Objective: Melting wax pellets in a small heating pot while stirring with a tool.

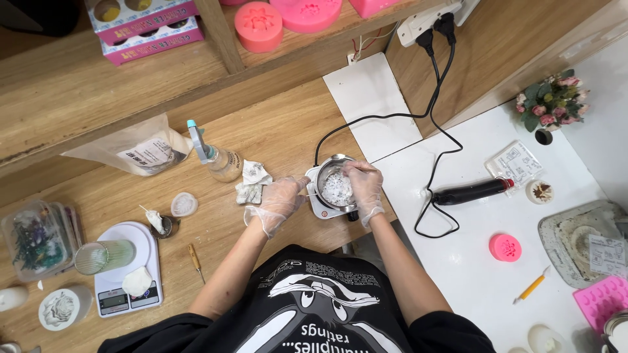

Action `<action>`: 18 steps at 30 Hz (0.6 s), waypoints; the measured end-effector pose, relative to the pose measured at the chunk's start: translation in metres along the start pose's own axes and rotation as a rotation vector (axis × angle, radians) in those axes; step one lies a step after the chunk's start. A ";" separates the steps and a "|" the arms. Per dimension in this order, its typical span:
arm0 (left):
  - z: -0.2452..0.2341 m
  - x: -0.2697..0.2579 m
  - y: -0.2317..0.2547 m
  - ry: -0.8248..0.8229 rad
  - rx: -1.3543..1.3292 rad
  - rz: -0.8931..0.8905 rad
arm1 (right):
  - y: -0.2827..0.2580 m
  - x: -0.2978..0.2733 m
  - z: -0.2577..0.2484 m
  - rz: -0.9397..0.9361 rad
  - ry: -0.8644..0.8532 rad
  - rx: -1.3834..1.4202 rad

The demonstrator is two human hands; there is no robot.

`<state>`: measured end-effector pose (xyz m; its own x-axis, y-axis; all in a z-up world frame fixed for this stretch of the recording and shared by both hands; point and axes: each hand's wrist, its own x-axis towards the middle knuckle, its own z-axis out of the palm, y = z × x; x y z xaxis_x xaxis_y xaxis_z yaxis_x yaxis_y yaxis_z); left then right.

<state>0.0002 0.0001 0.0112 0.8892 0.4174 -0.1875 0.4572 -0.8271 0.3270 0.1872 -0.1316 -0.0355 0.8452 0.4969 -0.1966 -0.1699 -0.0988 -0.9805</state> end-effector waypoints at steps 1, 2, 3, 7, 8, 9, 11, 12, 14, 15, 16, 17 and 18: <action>-0.001 0.000 0.000 0.001 0.002 0.001 | 0.000 0.002 0.000 -0.001 0.001 0.001; -0.001 0.000 0.001 -0.007 -0.009 -0.014 | -0.001 0.003 0.000 0.015 -0.105 -0.119; -0.002 0.001 0.002 -0.015 -0.019 -0.030 | -0.001 0.004 -0.001 0.030 -0.210 -0.239; 0.001 0.001 -0.003 0.019 -0.097 -0.007 | 0.000 0.014 -0.006 0.119 -0.234 -0.277; 0.001 0.000 -0.003 0.024 -0.106 -0.008 | -0.009 0.011 -0.005 0.094 -0.184 -0.356; 0.001 0.000 -0.003 0.029 -0.114 -0.008 | -0.019 0.009 -0.003 0.069 -0.133 -0.435; -0.003 -0.002 0.000 0.009 -0.089 -0.011 | -0.027 0.008 -0.002 0.115 -0.183 -0.536; -0.006 -0.001 0.002 -0.004 -0.063 -0.013 | -0.032 0.010 -0.001 0.155 -0.232 -0.639; -0.001 0.000 0.000 0.002 -0.072 -0.015 | -0.026 0.011 -0.008 0.018 -0.194 -0.562; 0.001 0.001 -0.002 0.007 -0.080 -0.018 | -0.023 0.012 -0.010 -0.117 -0.156 -0.482; -0.001 0.000 -0.002 0.007 -0.081 -0.020 | -0.026 0.012 -0.010 -0.116 -0.157 -0.482; -0.002 -0.001 -0.001 0.007 -0.061 -0.018 | -0.028 0.012 -0.010 -0.101 -0.190 -0.580; -0.003 -0.001 0.001 0.008 -0.041 -0.013 | -0.030 0.012 -0.012 -0.085 -0.220 -0.680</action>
<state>-0.0001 0.0005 0.0144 0.8831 0.4312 -0.1850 0.4692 -0.8054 0.3622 0.2087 -0.1331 -0.0082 0.7077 0.6819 -0.1850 0.3053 -0.5313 -0.7903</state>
